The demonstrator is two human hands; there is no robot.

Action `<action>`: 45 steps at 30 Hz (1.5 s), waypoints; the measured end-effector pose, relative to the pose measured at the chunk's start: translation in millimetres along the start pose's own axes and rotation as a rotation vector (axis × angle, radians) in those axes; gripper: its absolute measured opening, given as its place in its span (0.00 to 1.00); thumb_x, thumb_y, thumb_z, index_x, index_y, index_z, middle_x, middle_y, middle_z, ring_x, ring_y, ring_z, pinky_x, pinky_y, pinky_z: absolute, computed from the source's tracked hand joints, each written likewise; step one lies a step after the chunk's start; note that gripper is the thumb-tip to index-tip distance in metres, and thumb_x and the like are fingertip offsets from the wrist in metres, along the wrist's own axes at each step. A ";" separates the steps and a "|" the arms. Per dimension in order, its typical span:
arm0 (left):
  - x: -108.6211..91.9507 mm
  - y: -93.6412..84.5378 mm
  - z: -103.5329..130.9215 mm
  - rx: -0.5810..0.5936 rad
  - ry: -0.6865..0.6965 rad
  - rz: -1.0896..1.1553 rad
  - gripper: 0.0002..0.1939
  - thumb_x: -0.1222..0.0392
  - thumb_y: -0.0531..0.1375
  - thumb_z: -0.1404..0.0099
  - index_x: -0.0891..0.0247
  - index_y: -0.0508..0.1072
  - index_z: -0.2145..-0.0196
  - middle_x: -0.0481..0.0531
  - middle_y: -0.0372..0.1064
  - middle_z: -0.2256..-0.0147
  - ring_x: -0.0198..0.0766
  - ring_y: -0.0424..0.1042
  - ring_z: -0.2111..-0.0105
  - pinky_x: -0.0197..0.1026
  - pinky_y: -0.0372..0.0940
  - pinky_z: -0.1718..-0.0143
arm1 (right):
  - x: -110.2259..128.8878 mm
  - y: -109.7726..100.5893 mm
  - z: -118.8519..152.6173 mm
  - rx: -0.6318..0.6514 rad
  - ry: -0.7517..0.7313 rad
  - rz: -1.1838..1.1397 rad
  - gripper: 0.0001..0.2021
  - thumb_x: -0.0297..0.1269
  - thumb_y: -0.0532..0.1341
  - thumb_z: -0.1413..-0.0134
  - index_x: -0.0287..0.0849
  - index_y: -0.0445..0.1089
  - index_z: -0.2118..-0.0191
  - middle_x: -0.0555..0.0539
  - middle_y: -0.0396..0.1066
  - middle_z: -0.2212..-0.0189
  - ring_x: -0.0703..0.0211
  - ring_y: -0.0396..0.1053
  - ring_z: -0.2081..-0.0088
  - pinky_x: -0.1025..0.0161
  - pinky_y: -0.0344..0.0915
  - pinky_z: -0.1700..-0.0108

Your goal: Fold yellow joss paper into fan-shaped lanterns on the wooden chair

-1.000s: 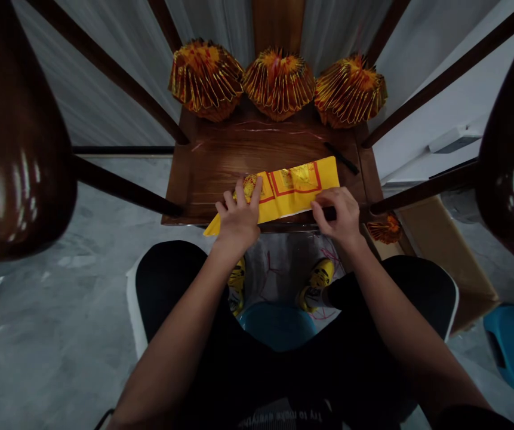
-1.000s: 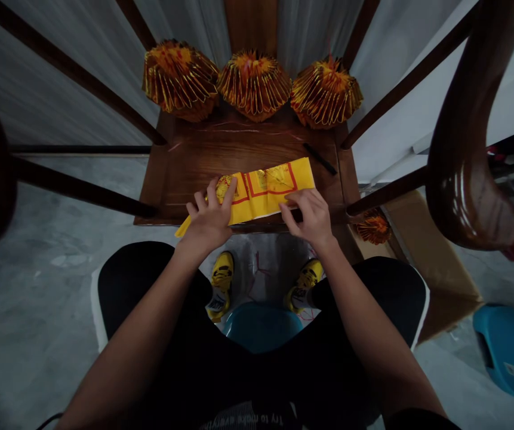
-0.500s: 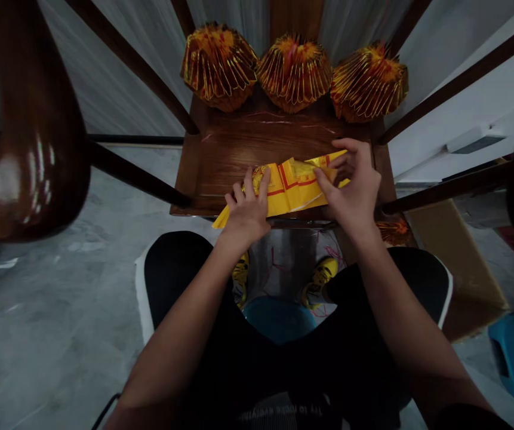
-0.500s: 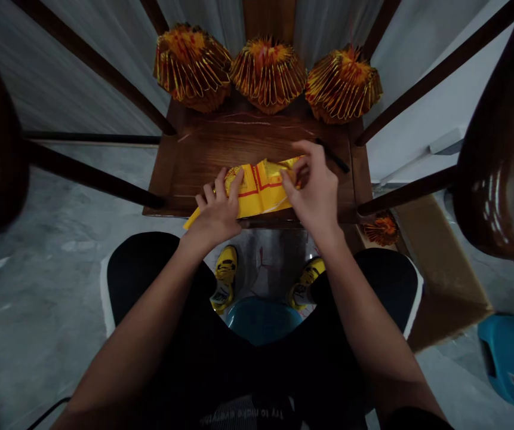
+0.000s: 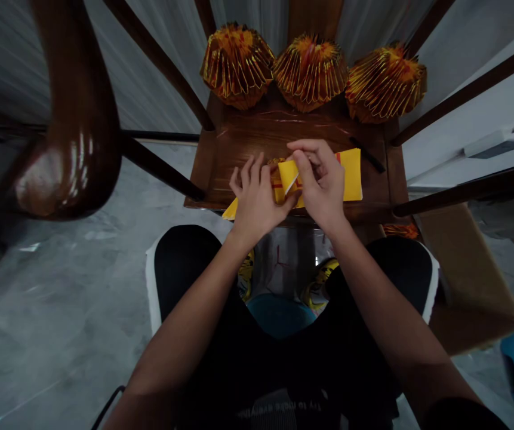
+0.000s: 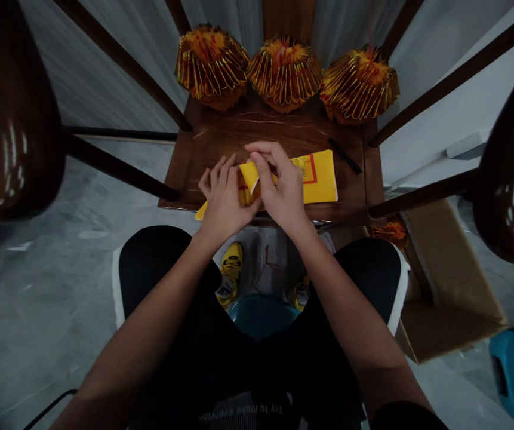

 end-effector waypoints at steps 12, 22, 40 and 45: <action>20.4 -2.4 2.9 -0.223 -0.154 0.239 0.20 0.55 0.60 0.25 0.57 0.78 0.39 0.58 0.74 0.34 0.51 0.67 0.29 0.58 0.53 0.25 | -44.8 -3.6 15.2 0.203 0.127 0.182 0.35 0.65 0.41 0.21 0.50 0.71 0.30 0.42 0.67 0.26 0.49 0.61 0.23 0.40 0.55 0.20; 56.3 -15.3 38.8 -0.274 -0.331 0.496 0.09 0.59 0.61 0.35 0.58 0.83 0.66 0.53 0.83 0.51 0.50 0.79 0.47 0.52 0.70 0.40 | -48.0 17.7 28.5 0.525 0.169 0.724 0.32 0.53 0.39 0.18 0.54 0.53 0.18 0.50 0.54 0.19 0.42 0.50 0.19 0.31 0.48 0.22; 61.5 -35.9 19.6 0.144 -0.172 0.334 0.35 0.60 0.68 0.40 0.55 0.68 0.36 0.58 0.79 0.41 0.53 0.80 0.42 0.58 0.73 0.37 | -37.4 51.5 25.9 0.627 -0.067 0.562 0.30 0.49 0.46 0.19 0.43 0.59 0.21 0.45 0.55 0.20 0.47 0.44 0.17 0.37 0.39 0.16; 40.3 -42.2 24.9 0.348 -0.015 -0.156 0.51 0.64 0.73 0.42 0.62 0.60 0.24 0.69 0.67 0.29 0.68 0.68 0.30 0.65 0.67 0.31 | -37.4 55.2 25.4 0.626 -0.090 0.581 0.29 0.46 0.48 0.20 0.39 0.62 0.23 0.41 0.59 0.21 0.44 0.46 0.17 0.37 0.39 0.15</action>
Point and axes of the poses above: each hand's wrist, its own z-axis away from the middle knuckle, its own y-axis out of the palm, x = y × z, the point moved 4 cm from there along -z, towards the middle knuckle
